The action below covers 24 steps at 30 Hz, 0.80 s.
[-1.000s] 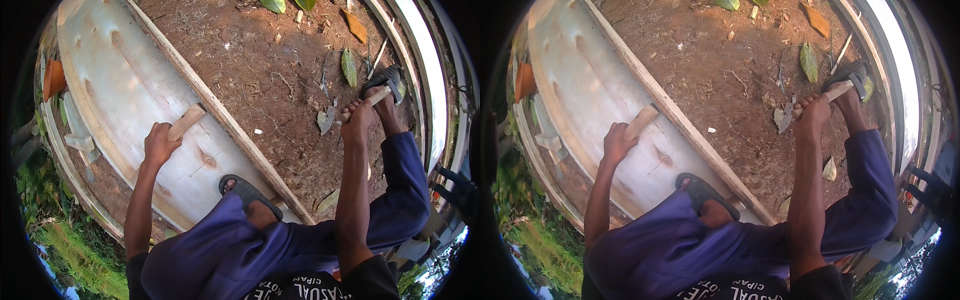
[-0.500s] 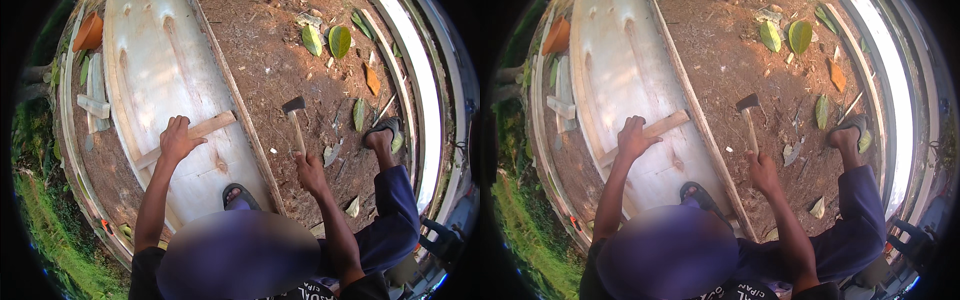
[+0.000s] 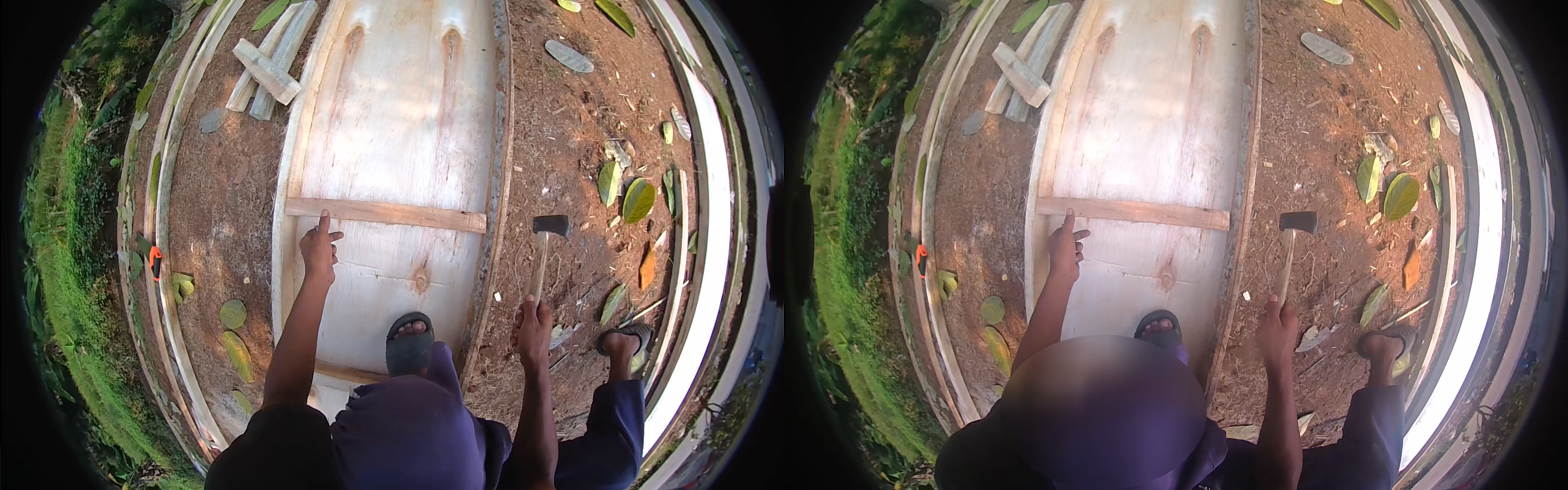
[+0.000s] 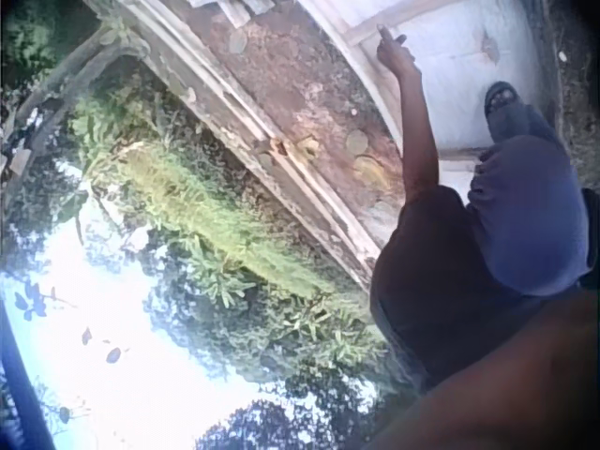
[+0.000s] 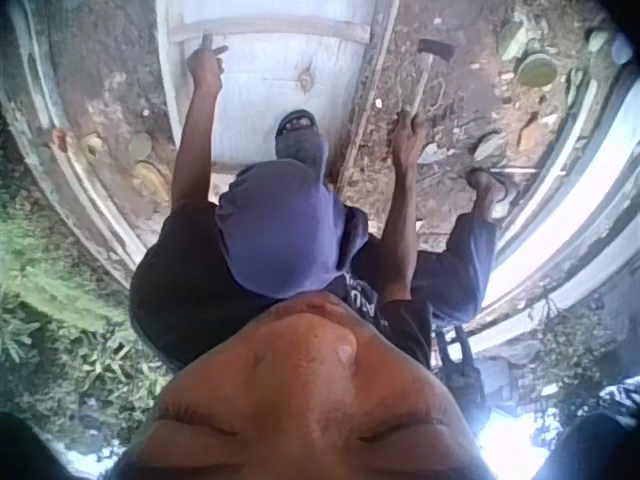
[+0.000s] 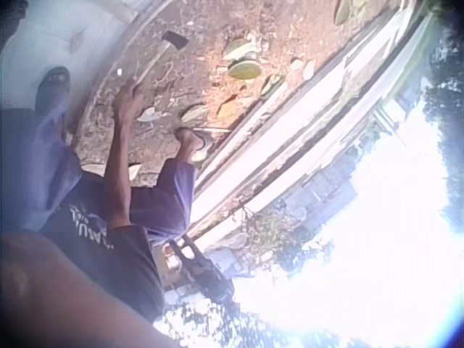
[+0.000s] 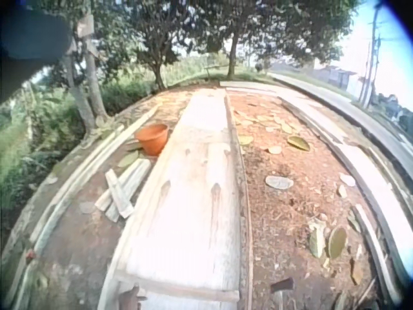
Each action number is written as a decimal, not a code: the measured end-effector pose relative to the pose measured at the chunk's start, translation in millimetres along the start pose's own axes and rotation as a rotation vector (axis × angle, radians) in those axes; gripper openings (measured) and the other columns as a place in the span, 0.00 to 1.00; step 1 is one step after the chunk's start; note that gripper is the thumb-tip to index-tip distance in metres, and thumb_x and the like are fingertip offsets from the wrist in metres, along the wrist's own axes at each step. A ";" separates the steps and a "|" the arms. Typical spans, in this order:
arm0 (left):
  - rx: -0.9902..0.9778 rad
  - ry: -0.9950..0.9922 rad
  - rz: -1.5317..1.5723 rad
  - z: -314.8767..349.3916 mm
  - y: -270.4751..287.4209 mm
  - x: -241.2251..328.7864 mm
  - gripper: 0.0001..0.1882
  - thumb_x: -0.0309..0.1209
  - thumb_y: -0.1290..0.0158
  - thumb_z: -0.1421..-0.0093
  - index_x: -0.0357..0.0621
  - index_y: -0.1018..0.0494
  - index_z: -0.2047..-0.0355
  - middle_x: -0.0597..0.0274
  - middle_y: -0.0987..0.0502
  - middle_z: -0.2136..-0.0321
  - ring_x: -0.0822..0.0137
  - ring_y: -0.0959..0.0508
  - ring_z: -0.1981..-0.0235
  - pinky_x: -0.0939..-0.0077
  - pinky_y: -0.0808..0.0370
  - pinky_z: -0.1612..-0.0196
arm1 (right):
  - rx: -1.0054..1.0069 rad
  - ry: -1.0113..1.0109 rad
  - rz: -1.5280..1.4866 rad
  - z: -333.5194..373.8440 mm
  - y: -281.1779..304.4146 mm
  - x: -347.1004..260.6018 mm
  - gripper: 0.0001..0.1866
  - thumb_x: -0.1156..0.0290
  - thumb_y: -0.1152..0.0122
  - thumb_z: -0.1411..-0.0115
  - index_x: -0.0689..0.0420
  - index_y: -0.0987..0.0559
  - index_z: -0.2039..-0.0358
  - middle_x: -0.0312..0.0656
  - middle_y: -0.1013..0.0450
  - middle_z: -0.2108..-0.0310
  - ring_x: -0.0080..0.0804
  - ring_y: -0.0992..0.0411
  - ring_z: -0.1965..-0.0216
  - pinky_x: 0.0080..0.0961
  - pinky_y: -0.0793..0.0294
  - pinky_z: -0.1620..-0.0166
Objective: The person assembles a wooden structure by placing wooden planks across a boat-shaped frame and securing them with nails using a hammer. The person repeatedly positions planks, hammers nails, and adjusts the pieces to complete the assembly.
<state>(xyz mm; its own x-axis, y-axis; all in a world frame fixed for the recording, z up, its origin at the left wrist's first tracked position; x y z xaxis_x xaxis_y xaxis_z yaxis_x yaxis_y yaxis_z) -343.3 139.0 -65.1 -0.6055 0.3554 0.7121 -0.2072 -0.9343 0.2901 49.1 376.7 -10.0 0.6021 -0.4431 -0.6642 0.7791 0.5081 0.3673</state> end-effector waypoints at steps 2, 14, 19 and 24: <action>0.047 0.014 0.080 -3.8 -4.4 5.8 0.32 0.55 0.41 0.38 0.31 0.28 0.57 0.55 0.22 0.69 0.77 0.36 0.84 0.78 0.41 0.85 | -0.029 0.001 0.009 0.8 -4.7 0.3 0.19 0.53 0.51 0.27 0.55 0.31 0.69 0.29 0.39 0.83 0.17 0.42 0.87 0.21 0.42 0.86; 0.133 -0.396 -0.167 -31.7 -11.4 0.7 0.27 0.46 0.39 0.37 0.27 0.23 0.58 0.47 0.17 0.67 0.55 0.17 0.62 0.63 0.25 0.54 | 0.045 0.437 0.482 6.6 -20.9 5.0 0.17 0.59 0.50 0.28 0.61 0.29 0.65 0.41 0.36 0.83 0.32 0.36 0.85 0.34 0.35 0.80; -0.055 -0.159 -0.050 -30.8 7.7 2.7 0.25 0.49 0.46 0.32 0.32 0.23 0.63 0.55 0.17 0.72 0.72 0.29 0.83 0.73 0.33 0.78 | -0.270 0.746 0.748 26.4 -58.0 -43.0 0.11 0.66 0.44 0.33 0.63 0.30 0.60 0.56 0.28 0.77 0.58 0.25 0.76 0.47 0.28 0.73; -0.026 -0.135 0.010 -45.9 24.0 10.6 0.22 0.45 0.44 0.33 0.34 0.22 0.66 0.57 0.18 0.75 0.77 0.33 0.86 0.78 0.38 0.82 | -0.683 1.090 0.992 39.4 -123.7 -85.3 0.13 0.59 0.41 0.34 0.56 0.29 0.61 0.52 0.23 0.69 0.57 0.22 0.71 0.49 0.22 0.71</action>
Point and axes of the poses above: each hand's wrist, its own z-axis away from the middle knuckle, its own y-axis out of the back of the hand, x = y × z, the point moved 5 cm from there along -z, towards the middle knuckle
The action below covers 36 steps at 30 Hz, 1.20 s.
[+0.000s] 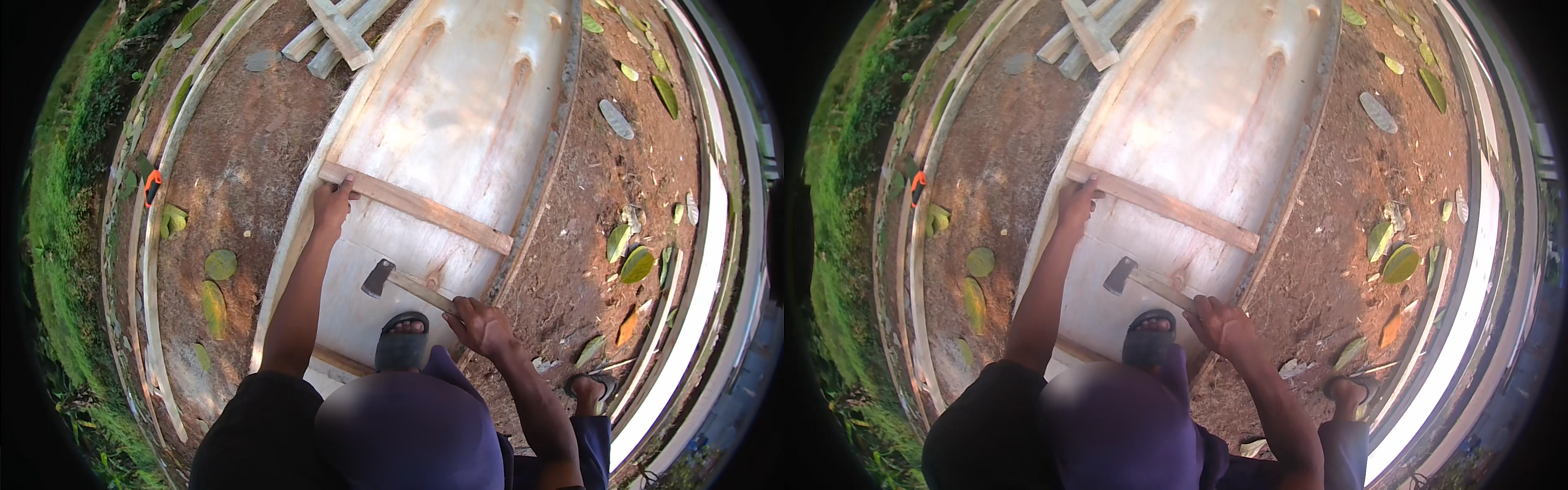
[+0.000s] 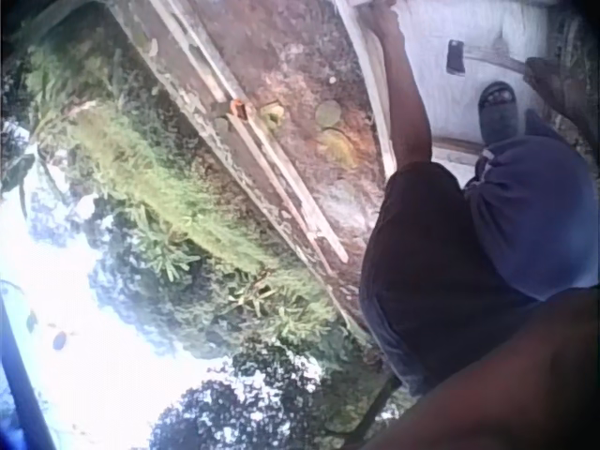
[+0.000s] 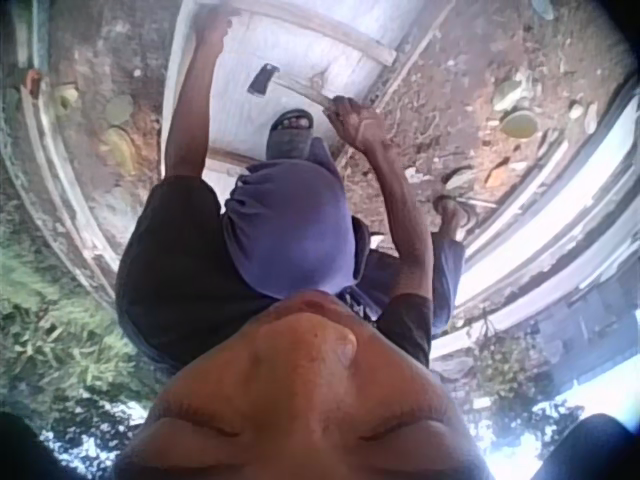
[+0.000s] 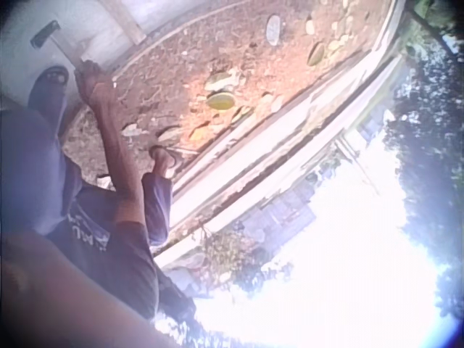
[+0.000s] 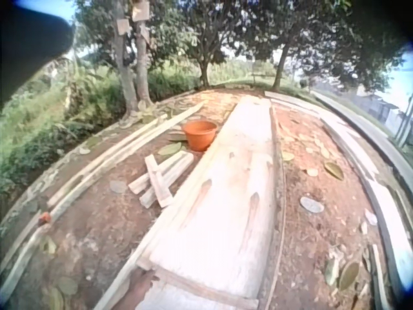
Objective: The person assembles a wooden structure by placing wooden planks across a boat-shaped frame and securing them with nails using a hammer. The person repeatedly positions planks, hammers nails, and adjusts the pieces to complete the assembly.
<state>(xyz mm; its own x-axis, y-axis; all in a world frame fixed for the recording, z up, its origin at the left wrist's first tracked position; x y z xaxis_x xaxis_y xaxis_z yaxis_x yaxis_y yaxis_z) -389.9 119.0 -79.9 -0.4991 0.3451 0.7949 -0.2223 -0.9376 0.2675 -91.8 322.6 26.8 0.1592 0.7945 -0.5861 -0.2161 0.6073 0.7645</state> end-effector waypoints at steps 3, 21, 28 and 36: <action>0.001 -0.012 -0.026 -2.0 0.3 2.0 0.20 0.43 0.43 0.33 0.34 0.22 0.66 0.57 0.18 0.75 0.76 0.33 0.85 0.77 0.37 0.81 | -0.106 0.116 0.180 -38.2 6.1 4.6 0.14 0.57 0.43 0.33 0.56 0.28 0.61 0.53 0.22 0.67 0.57 0.22 0.70 0.48 0.21 0.69; 0.000 -0.086 -0.023 -18.4 -7.4 -6.3 0.18 0.42 0.45 0.33 0.36 0.23 0.64 0.60 0.19 0.75 0.78 0.34 0.86 0.79 0.39 0.84 | 0.077 -0.027 0.299 -44.5 42.1 19.9 0.15 0.56 0.44 0.33 0.55 0.27 0.59 0.47 0.23 0.69 0.50 0.22 0.73 0.45 0.20 0.70; 0.033 -0.057 -0.018 -1.0 -6.4 -16.4 0.18 0.43 0.44 0.33 0.36 0.22 0.65 0.60 0.20 0.76 0.77 0.33 0.85 0.77 0.37 0.81 | 0.148 -0.048 0.405 -31.9 132.1 50.4 0.13 0.59 0.41 0.34 0.56 0.28 0.62 0.50 0.24 0.72 0.54 0.23 0.77 0.47 0.22 0.74; 0.065 0.102 -0.129 91.8 -2.6 -87.6 0.17 0.39 0.45 0.35 0.33 0.22 0.65 0.59 0.19 0.77 0.71 0.27 0.82 0.72 0.29 0.75 | 0.023 -0.085 0.593 -98.3 186.3 135.6 0.13 0.59 0.44 0.32 0.56 0.28 0.61 0.52 0.24 0.69 0.57 0.22 0.71 0.51 0.22 0.69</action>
Point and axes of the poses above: each hand's wrist, its own z-axis away from the middle knuckle, its own y-axis out of the back of the hand, x = y × z, the point moved 5 cm from there along -z, towards the middle knuckle
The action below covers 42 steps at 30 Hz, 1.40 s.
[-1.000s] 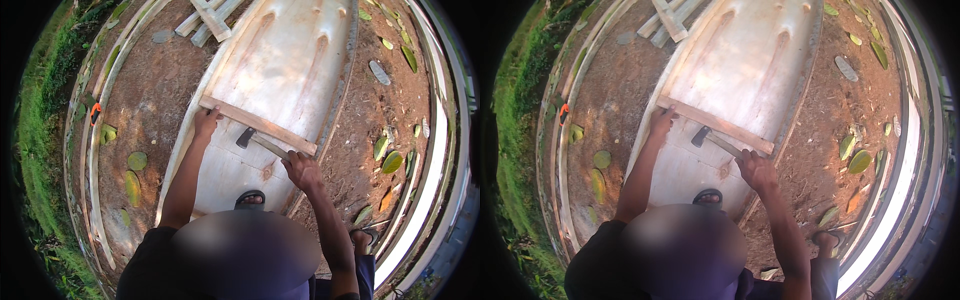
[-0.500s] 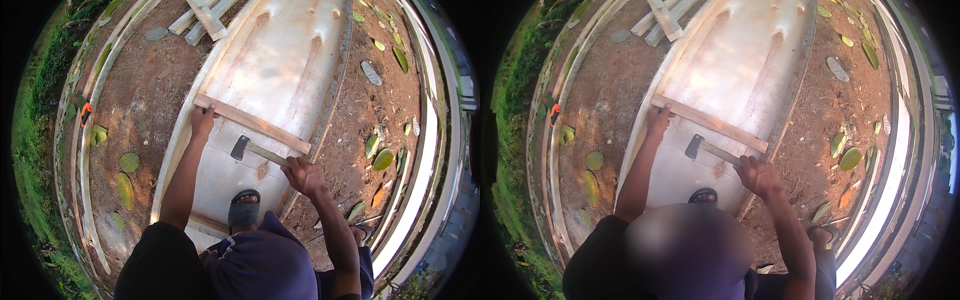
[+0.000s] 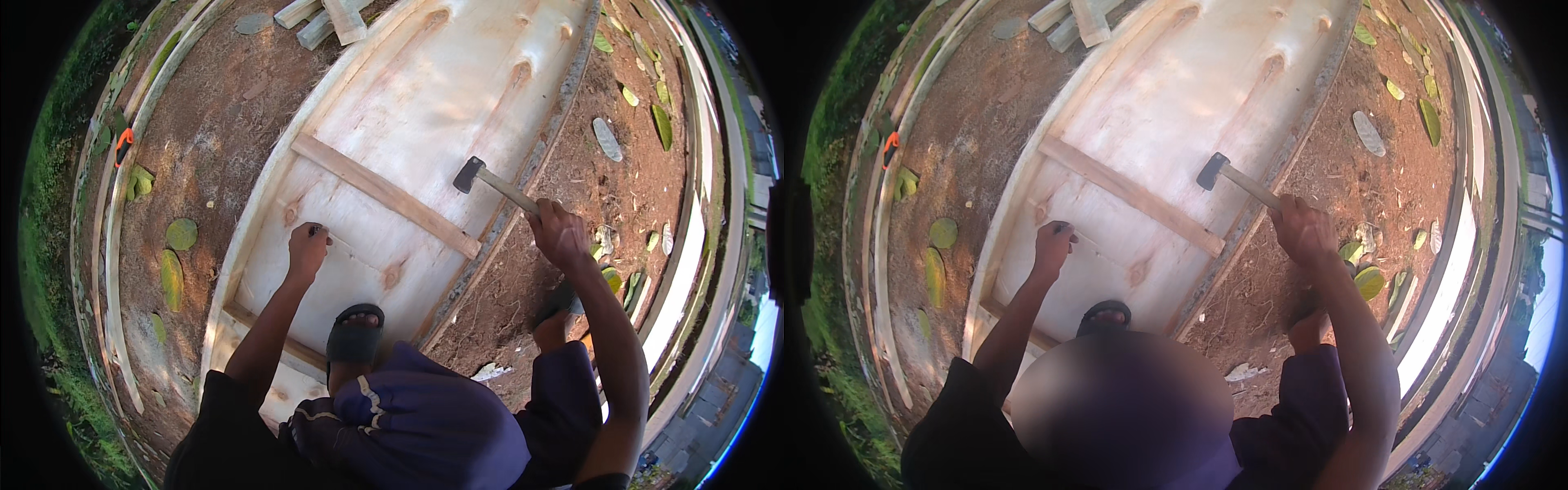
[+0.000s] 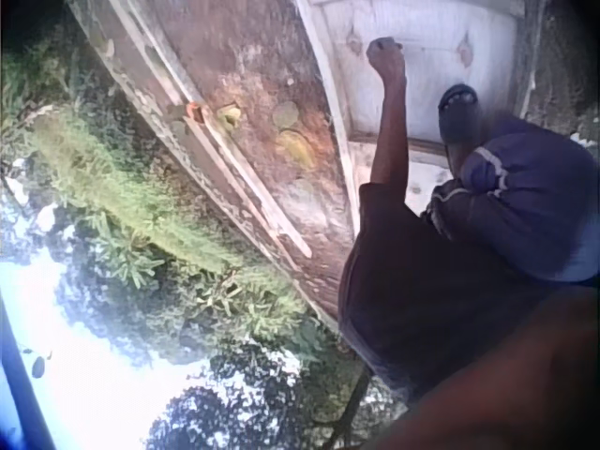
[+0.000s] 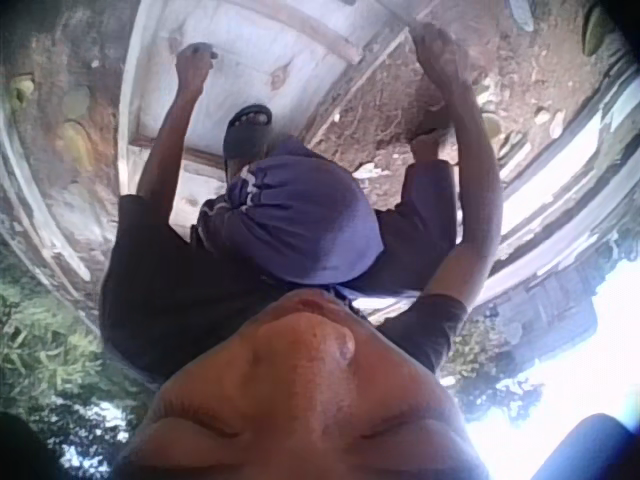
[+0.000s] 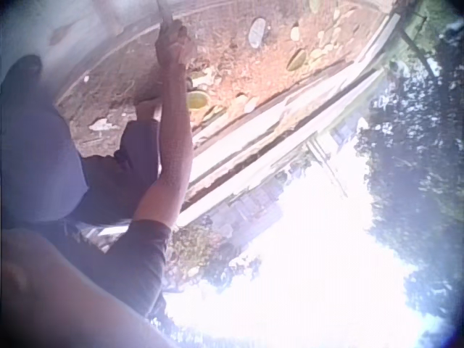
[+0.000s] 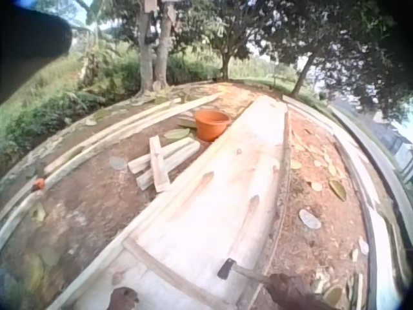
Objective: The person assembles a wooden structure by placing wooden planks across a boat-shaped frame and securing them with nails using a hammer. The person repeatedly positions planks, hammers nails, and adjusts the pieces to complete the assembly.
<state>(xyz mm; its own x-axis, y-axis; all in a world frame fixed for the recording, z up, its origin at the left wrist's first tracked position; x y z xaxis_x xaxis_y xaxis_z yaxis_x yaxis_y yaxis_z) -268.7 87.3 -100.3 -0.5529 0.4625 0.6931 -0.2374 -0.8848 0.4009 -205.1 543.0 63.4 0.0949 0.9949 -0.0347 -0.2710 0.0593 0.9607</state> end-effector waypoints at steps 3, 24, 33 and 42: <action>0.068 0.052 -0.028 33.2 -1.0 -7.3 0.15 0.36 0.47 0.34 0.33 0.23 0.62 0.59 0.19 0.77 0.71 0.27 0.82 0.72 0.29 0.74 | 0.032 0.187 -0.021 -49.7 -9.0 34.2 0.14 0.58 0.44 0.32 0.57 0.29 0.60 0.50 0.24 0.69 0.56 0.21 0.70 0.50 0.21 0.68; 0.797 0.231 -0.001 383.3 -40.4 68.2 0.18 0.40 0.51 0.30 0.36 0.21 0.62 0.65 0.29 0.79 0.72 0.30 0.74 0.76 0.32 0.66 | 0.112 0.597 -0.085 -178.9 -43.3 100.4 0.15 0.55 0.46 0.33 0.55 0.29 0.63 0.54 0.22 0.76 0.60 0.22 0.72 0.53 0.24 0.69; 0.976 0.195 -0.316 446.3 41.7 81.2 0.13 0.31 0.55 0.35 0.33 0.25 0.61 0.59 0.27 0.75 0.69 0.27 0.71 0.70 0.29 0.65 | 0.080 0.594 -0.088 -179.2 -43.1 100.4 0.18 0.53 0.44 0.35 0.57 0.30 0.61 0.57 0.21 0.72 0.61 0.21 0.67 0.54 0.23 0.62; 0.391 0.033 0.148 384.8 -139.7 -28.0 0.12 0.29 0.50 0.32 0.34 0.24 0.55 0.57 0.18 0.65 0.67 0.18 0.63 0.69 0.22 0.60 | 0.541 0.771 0.242 -143.1 -27.5 79.9 0.27 0.58 0.39 0.38 0.60 0.32 0.45 0.56 0.22 0.63 0.55 0.21 0.62 0.48 0.22 0.58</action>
Point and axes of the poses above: each hand's wrist, its own z-axis away from the middle knuckle, its own y-axis out of the back of the hand, x = y × z, the point moved 5 cm from there along -z, towards the middle knuckle
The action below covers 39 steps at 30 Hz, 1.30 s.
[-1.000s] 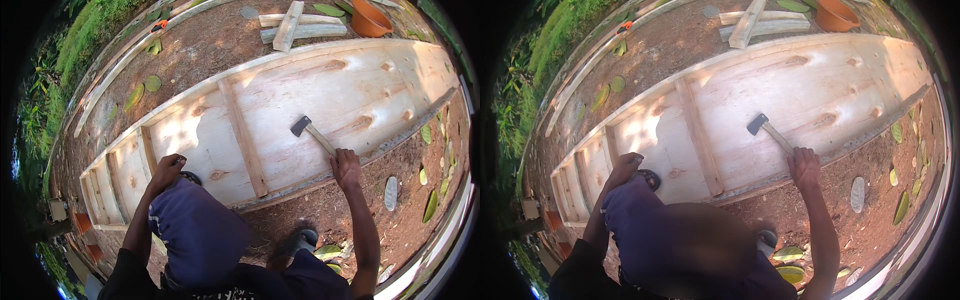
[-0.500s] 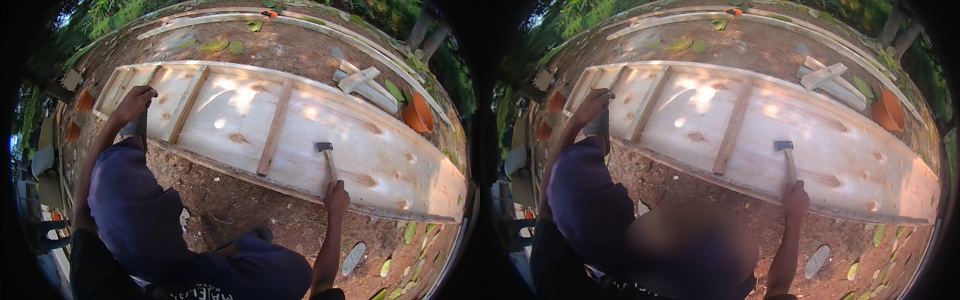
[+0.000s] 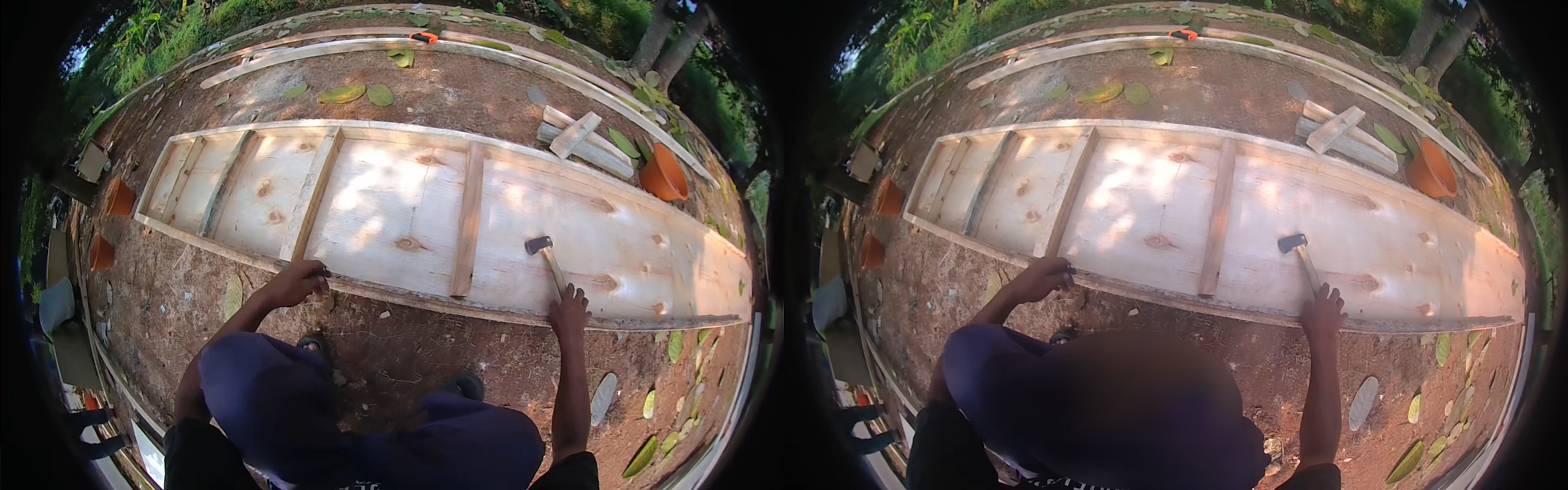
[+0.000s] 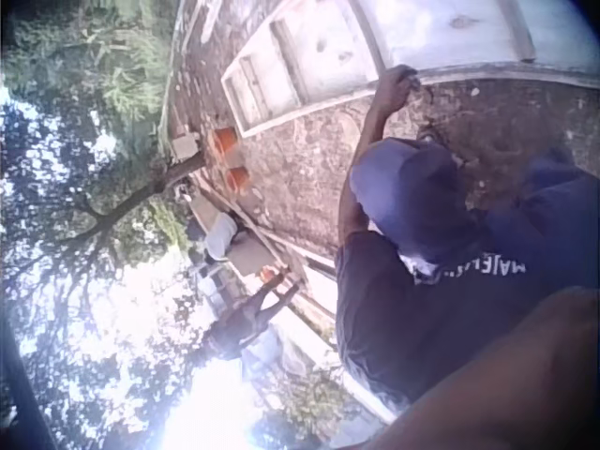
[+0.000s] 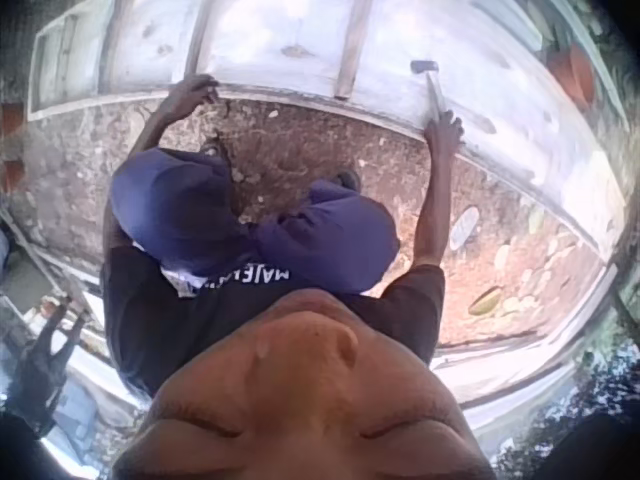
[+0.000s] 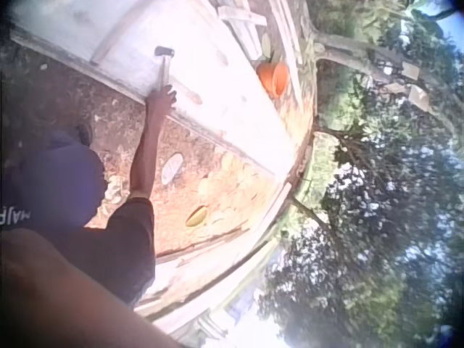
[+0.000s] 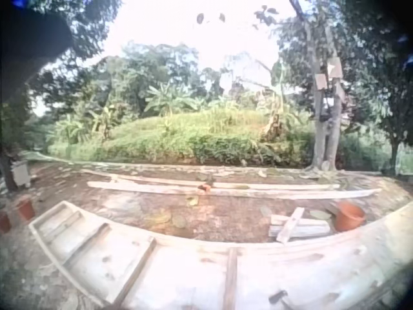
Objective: The person assembles a wooden structure by placing wooden planks across a boat-shaped frame and securing them with nails using a hammer. The person repeatedly positions planks, hammers nails, and adjusts the pieces to complete the assembly.
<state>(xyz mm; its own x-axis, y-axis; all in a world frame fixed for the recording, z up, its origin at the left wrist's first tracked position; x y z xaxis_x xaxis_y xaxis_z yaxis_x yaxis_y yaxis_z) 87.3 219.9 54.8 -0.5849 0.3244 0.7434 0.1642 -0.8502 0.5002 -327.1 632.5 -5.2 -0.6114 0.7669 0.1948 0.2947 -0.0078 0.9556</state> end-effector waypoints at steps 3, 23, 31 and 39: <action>-0.155 0.036 0.103 1.9 -55.1 -16.6 0.13 0.30 0.44 0.34 0.33 0.22 0.53 0.54 0.17 0.62 0.65 0.18 0.58 0.67 0.23 0.53 | 0.195 0.170 -0.392 -12.5 59.6 -77.4 0.29 0.62 0.35 0.38 0.60 0.30 0.40 0.53 0.23 0.60 0.48 0.22 0.60 0.41 0.22 0.56; -0.279 -0.229 0.546 -20.8 -133.4 26.2 0.15 0.33 0.39 0.37 0.37 0.21 0.54 0.61 0.18 0.67 0.71 0.20 0.65 0.72 0.23 0.59 | -0.825 -0.353 -1.565 91.9 84.7 -266.5 0.06 0.70 0.41 0.31 0.58 0.23 0.64 0.34 0.24 0.70 0.18 0.27 0.70 0.18 0.27 0.64; -0.520 -0.186 0.588 -16.4 -143.7 0.7 0.17 0.34 0.41 0.35 0.43 0.22 0.48 0.57 0.17 0.57 0.67 0.19 0.58 0.69 0.25 0.51 | -0.863 -0.380 -1.557 94.8 105.8 -294.6 0.06 0.70 0.41 0.31 0.59 0.24 0.64 0.33 0.24 0.72 0.17 0.27 0.71 0.18 0.27 0.66; -0.603 -0.101 0.570 8.0 -146.0 -9.7 0.14 0.34 0.43 0.34 0.41 0.20 0.52 0.54 0.17 0.60 0.65 0.20 0.56 0.67 0.25 0.51 | -0.807 -0.389 -1.461 111.7 138.0 -294.6 0.13 0.63 0.36 0.34 0.59 0.21 0.57 0.41 0.23 0.63 0.24 0.26 0.64 0.23 0.26 0.59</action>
<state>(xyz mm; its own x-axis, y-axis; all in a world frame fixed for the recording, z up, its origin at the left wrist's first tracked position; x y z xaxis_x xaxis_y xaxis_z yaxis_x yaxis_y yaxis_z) 75.4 344.2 -21.9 -0.4623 -0.2117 0.8611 -0.0567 -0.9620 -0.2670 -24.3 477.2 44.6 0.2210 0.5291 -0.8193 -0.7953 0.5840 0.1626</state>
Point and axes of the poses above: each hand's wrist, its own z-axis away from the middle knuckle, its own y-axis out of the back of the hand, x = y × z, the point moved 5 cm from there along -z, towards the middle knuckle
